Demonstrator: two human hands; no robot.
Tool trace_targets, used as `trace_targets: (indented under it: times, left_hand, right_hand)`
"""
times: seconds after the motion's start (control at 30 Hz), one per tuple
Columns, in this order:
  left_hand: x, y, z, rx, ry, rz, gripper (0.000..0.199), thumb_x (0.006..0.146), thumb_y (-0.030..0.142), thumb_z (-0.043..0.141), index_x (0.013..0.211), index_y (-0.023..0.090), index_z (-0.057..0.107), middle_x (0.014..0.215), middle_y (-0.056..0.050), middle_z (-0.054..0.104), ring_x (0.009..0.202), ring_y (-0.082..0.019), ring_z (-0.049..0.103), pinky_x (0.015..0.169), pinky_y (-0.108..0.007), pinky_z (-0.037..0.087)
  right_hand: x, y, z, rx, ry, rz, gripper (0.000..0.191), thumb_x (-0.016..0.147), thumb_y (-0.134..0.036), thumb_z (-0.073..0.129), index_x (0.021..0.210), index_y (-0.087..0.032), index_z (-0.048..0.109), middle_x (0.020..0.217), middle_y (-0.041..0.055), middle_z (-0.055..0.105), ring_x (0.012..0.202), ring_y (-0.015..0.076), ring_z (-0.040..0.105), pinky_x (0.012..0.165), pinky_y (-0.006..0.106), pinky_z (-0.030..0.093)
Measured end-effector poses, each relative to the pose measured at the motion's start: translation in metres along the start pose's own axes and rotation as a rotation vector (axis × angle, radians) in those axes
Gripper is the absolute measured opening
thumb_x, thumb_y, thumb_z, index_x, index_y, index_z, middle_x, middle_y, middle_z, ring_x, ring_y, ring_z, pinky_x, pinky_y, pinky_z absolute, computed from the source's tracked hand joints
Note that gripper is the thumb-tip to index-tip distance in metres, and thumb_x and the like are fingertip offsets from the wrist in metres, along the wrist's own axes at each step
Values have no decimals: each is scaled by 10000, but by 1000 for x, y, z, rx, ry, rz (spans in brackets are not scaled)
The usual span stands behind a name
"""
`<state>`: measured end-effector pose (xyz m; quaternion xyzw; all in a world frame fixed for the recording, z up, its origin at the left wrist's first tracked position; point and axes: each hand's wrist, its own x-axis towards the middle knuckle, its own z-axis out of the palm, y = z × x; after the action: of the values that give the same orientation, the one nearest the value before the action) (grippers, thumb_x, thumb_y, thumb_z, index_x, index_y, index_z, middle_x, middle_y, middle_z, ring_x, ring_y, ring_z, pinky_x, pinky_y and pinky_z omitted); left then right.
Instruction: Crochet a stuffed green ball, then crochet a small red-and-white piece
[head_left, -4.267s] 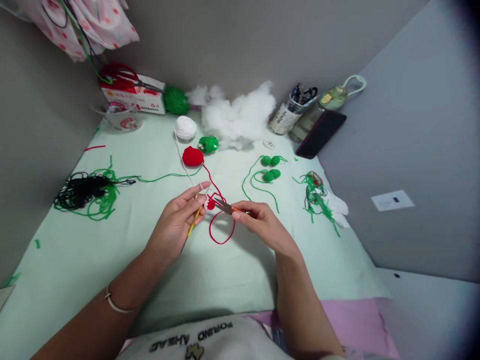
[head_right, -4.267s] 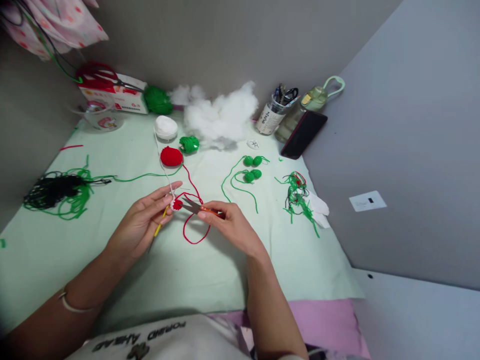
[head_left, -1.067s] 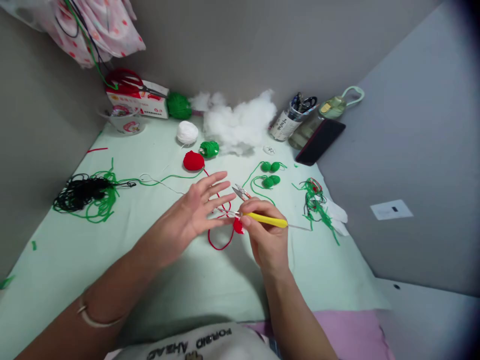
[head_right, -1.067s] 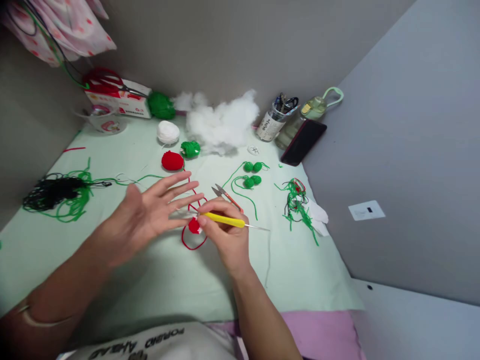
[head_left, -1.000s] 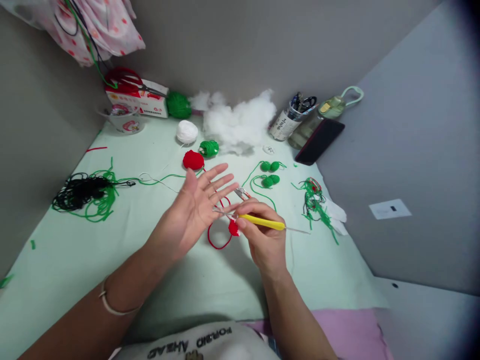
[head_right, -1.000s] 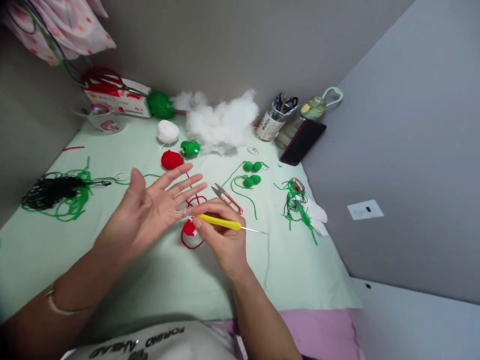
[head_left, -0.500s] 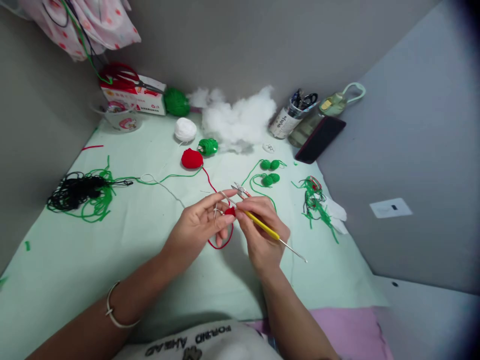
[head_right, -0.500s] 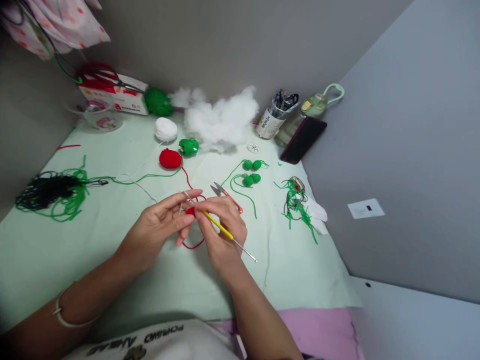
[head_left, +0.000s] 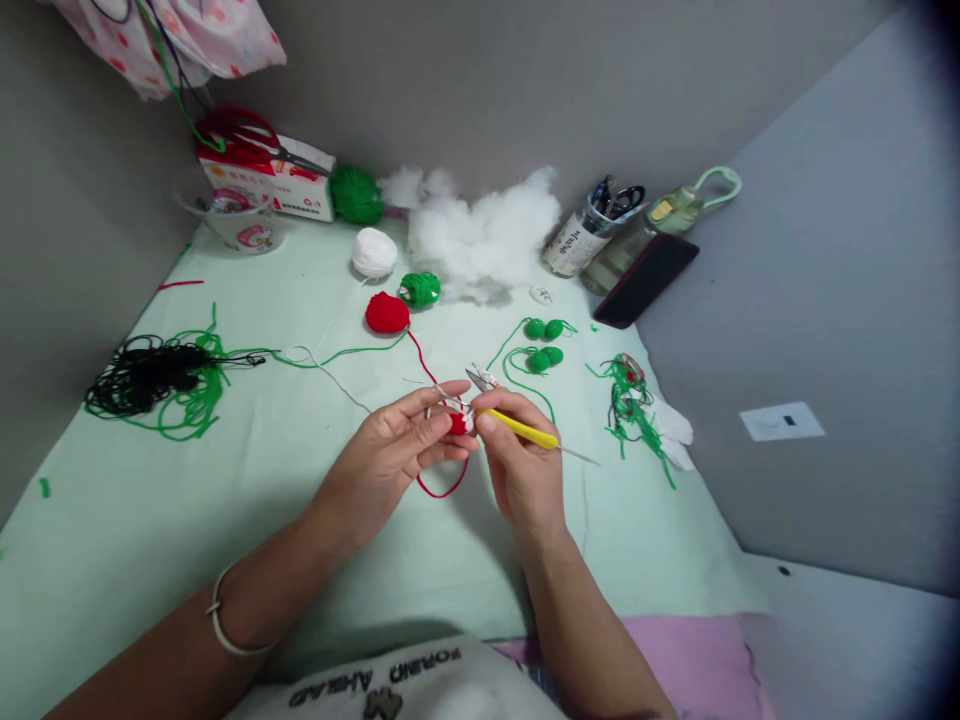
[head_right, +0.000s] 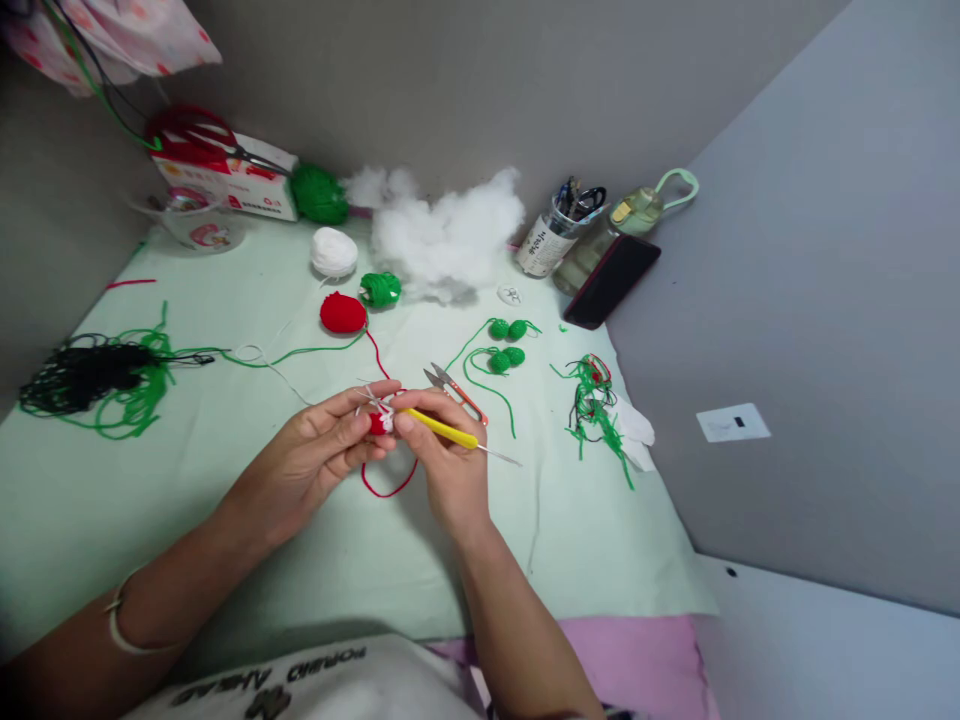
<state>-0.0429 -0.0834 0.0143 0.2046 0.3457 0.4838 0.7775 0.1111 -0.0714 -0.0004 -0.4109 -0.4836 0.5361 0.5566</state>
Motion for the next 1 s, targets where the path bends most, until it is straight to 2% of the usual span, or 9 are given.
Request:
trace_targets:
  times: [0.17, 0.37, 0.5, 0.63, 0.73, 0.9, 1.0]
  left_hand:
    - [-1, 0, -3, 36, 56, 34, 392, 849, 253, 804, 1227, 186, 726, 883, -32, 770, 799, -145, 738, 827, -260, 585]
    - [-2, 1, -5, 98, 100, 70, 429, 836, 250, 811, 1249, 187, 716, 892, -22, 732, 767, -129, 718, 784, -248, 572]
    - [-3, 1, -4, 121, 66, 63, 550, 839, 240, 808, 1361, 210, 640, 889, 0, 708, 750, -120, 711, 758, -241, 555]
    - [-4, 2, -3, 144, 41, 52, 688, 845, 227, 801, 1474, 205, 524, 846, 10, 701, 717, -114, 691, 726, -236, 536]
    - [-4, 2, -3, 144, 37, 53, 644, 849, 226, 793, 1446, 191, 554, 842, 6, 698, 709, -111, 675, 712, -234, 528]
    - [-4, 3, -4, 119, 44, 45, 509, 840, 225, 787, 1330, 198, 655, 874, 3, 685, 625, -81, 622, 635, -222, 504]
    - [-4, 4, -3, 82, 43, 36, 452, 826, 234, 793, 1265, 197, 694, 871, 3, 677, 596, -76, 603, 608, -221, 500]
  right_hand:
    - [2, -2, 0, 70, 30, -38, 158, 899, -401, 726, 923, -263, 798, 813, 7, 685, 689, 130, 627, 693, 294, 576]
    - [0, -1, -2, -9, -25, -138, 137, 947, -318, 678, 997, -302, 805, 995, 31, 734, 801, 152, 656, 737, 321, 558]
    - [-1, -2, -1, -79, -39, -172, 128, 945, -298, 681, 1000, -305, 797, 958, 25, 744, 803, 158, 665, 754, 337, 567]
    - [-2, -6, 1, -227, -21, -203, 91, 905, -265, 727, 951, -297, 799, 938, 25, 771, 912, 191, 695, 864, 384, 580]
    - [-2, -6, 1, -230, -8, -195, 91, 910, -267, 718, 941, -291, 801, 919, 25, 777, 885, 193, 698, 860, 390, 580]
    - [0, -3, -1, 30, 7, -23, 118, 905, -352, 722, 923, -249, 777, 866, 19, 744, 676, 136, 655, 682, 309, 562]
    - [2, -5, -1, 91, 1, -7, 170, 921, -386, 693, 885, -226, 735, 811, 19, 724, 654, 138, 646, 645, 299, 552]
